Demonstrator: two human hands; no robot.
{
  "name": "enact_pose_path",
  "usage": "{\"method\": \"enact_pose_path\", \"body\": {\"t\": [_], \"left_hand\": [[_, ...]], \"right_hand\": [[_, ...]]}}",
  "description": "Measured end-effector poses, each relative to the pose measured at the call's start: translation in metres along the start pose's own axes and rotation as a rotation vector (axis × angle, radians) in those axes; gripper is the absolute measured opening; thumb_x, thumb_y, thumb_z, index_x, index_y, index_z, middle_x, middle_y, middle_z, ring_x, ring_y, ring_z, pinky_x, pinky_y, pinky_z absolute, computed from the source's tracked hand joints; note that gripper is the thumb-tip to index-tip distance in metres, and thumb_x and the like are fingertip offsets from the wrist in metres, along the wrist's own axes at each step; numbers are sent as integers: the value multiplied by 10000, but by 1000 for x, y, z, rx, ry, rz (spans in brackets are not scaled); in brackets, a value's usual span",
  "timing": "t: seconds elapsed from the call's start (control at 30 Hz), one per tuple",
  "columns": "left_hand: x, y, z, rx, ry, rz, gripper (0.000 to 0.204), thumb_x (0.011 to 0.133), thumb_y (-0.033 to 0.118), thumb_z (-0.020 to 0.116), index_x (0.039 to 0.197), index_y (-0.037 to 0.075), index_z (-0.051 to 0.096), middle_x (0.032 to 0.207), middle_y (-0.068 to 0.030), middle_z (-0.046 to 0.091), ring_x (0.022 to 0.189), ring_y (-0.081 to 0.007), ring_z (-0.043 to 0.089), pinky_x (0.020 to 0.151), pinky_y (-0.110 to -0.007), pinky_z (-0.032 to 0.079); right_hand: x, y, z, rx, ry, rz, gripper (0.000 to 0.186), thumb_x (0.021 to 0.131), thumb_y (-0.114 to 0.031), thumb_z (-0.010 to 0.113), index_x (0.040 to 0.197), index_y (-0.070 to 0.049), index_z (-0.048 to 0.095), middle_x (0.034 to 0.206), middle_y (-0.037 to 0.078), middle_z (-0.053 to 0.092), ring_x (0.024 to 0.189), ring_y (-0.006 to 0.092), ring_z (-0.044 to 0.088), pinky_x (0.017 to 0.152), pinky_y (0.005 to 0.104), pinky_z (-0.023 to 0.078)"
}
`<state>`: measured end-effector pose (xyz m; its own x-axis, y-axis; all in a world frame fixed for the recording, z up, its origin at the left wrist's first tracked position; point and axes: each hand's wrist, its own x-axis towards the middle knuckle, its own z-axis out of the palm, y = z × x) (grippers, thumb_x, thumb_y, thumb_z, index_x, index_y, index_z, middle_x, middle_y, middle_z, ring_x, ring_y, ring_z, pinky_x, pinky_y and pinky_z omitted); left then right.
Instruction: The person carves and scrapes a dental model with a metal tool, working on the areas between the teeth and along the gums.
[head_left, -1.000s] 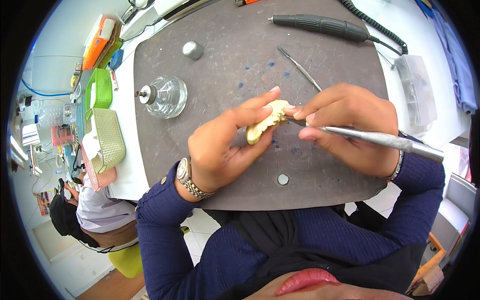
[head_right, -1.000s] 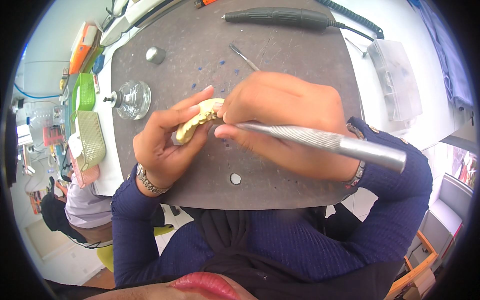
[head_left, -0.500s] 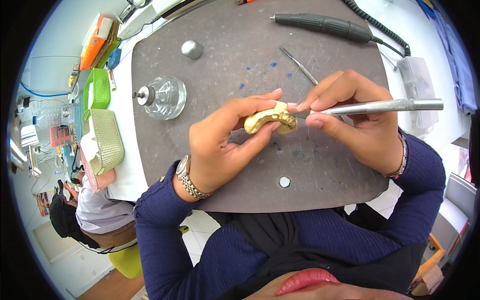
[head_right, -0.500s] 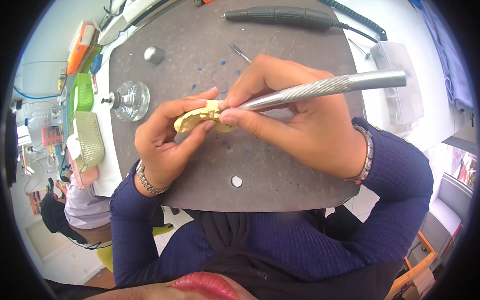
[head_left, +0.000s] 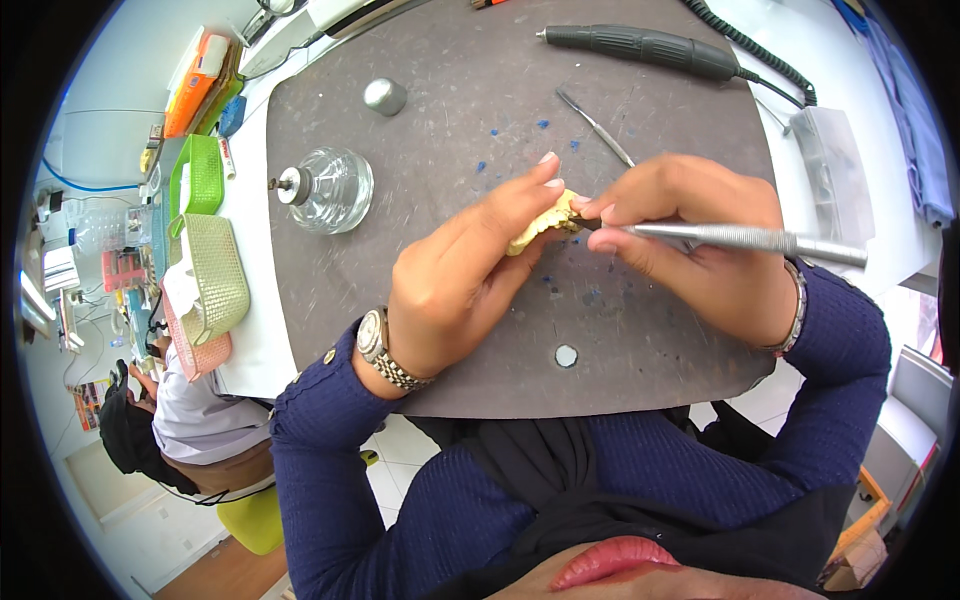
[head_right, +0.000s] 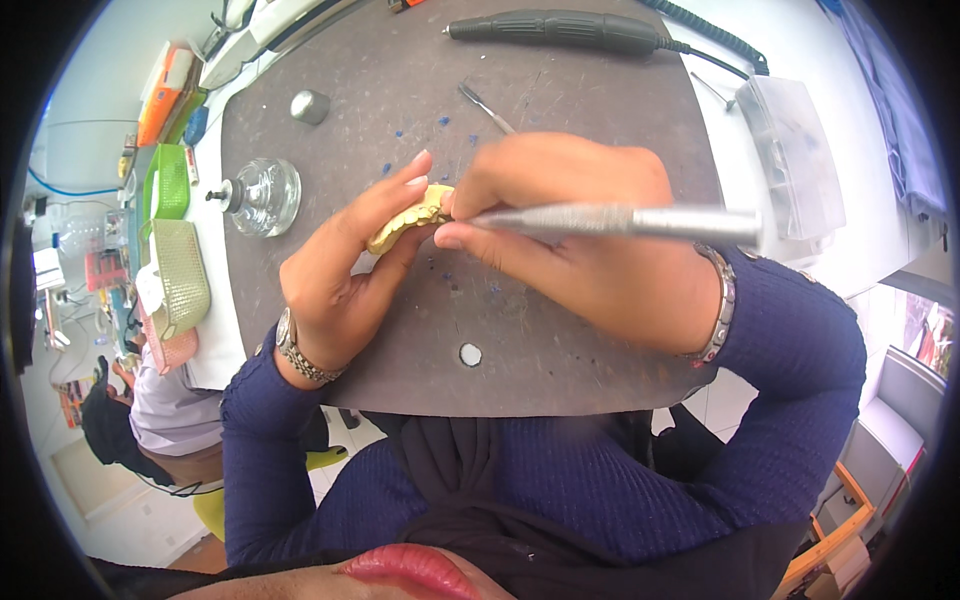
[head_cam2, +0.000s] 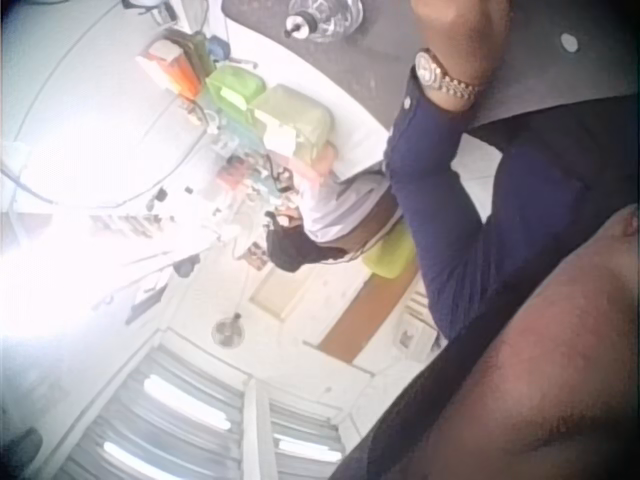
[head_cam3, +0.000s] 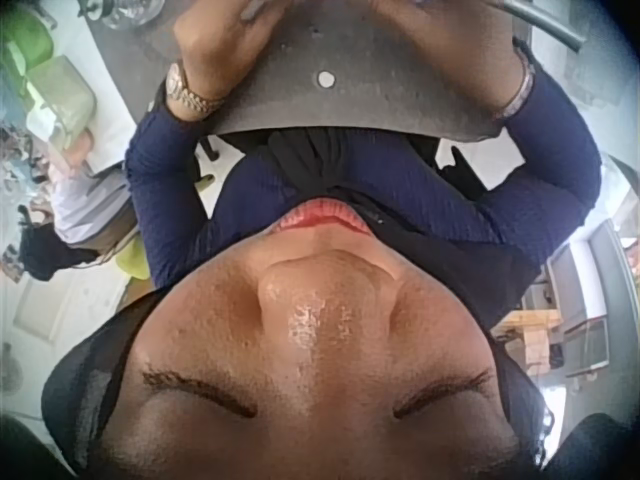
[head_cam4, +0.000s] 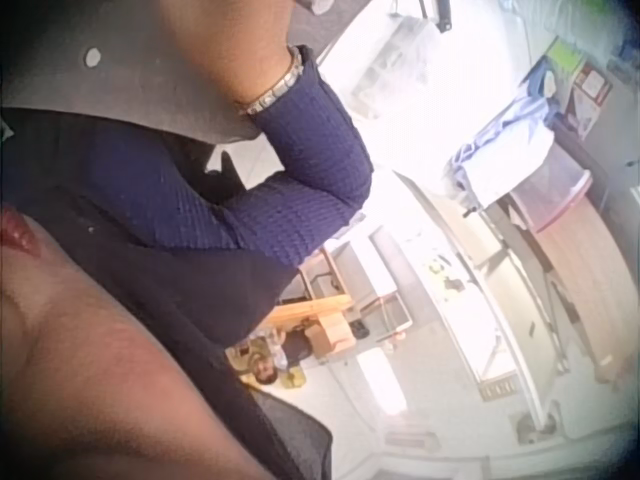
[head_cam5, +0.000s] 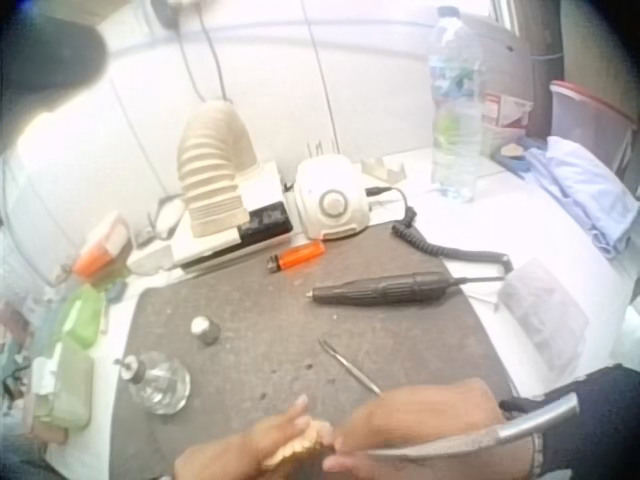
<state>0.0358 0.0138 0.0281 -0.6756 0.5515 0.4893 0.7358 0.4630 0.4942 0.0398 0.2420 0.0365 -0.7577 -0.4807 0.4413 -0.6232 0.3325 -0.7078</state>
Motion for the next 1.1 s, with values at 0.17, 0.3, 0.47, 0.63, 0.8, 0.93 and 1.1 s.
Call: {"method": "enact_pose_path", "body": {"t": [0.17, 0.3, 0.47, 0.63, 0.8, 0.93, 1.1], "left_hand": [[-7, -7, 8, -288, 8, -215, 425, 819, -49, 663, 1233, 0, 580, 1190, -175, 637, 998, -231, 664, 809, -300, 555], [-9, -1, 1, -429, -88, -360, 394, 882, -70, 590, 1272, -59, 534, 1253, -161, 606, 1093, -196, 611, 919, -300, 513], [-11, -7, 8, -315, 21, -244, 406, 800, -24, 681, 1198, 36, 631, 1064, -134, 692, 910, -206, 700, 756, -289, 581], [-6, -5, 2, -60, -1, -73, 390, 768, -31, 697, 1150, 33, 647, 1117, -126, 683, 950, -237, 695, 787, -297, 568], [-6, -5, 2, -83, 26, -91, 384, 758, -52, 692, 1133, 18, 647, 1126, -135, 679, 978, -242, 688, 811, -301, 561], [-10, -8, 3, -339, 64, -194, 347, 789, -73, 664, 1130, -21, 631, 1138, -166, 670, 1007, -227, 678, 831, -301, 557], [-7, -1, -7, -539, 7, -273, 297, 848, -94, 584, 1142, -52, 580, 1175, -229, 629, 1112, -274, 615, 919, -328, 506]], "right_hand": [[-1, 5, 9, 338, 79, 183, 123, 839, -33, 711, 902, 10, 615, 887, 108, 693, 790, 109, 667, 662, 228, 530], [-1, 2, 13, 442, 106, 260, 115, 861, -42, 693, 914, 6, 602, 892, 98, 688, 801, 82, 652, 663, 196, 511], [-1, 0, 15, 449, 108, 282, 116, 863, -42, 690, 913, 6, 597, 893, 93, 681, 810, 87, 652, 674, 202, 511], [2, 6, 10, 206, -7, 139, 99, 870, -45, 681, 904, -2, 598, 877, 93, 676, 841, 126, 666, 722, 245, 530], [2, 9, 10, 496, -15, 310, 76, 890, -45, 650, 908, -14, 583, 883, 91, 665, 845, 143, 665, 727, 256, 530], [3, 8, 8, 526, 113, 251, 89, 931, -93, 601, 938, -25, 545, 955, 112, 641, 804, 133, 649, 712, 252, 526], [5, 6, 6, 507, 312, 132, 153, 994, -185, 494, 989, -33, 476, 1026, 155, 609, 808, 139, 637, 701, 257, 528]]}}
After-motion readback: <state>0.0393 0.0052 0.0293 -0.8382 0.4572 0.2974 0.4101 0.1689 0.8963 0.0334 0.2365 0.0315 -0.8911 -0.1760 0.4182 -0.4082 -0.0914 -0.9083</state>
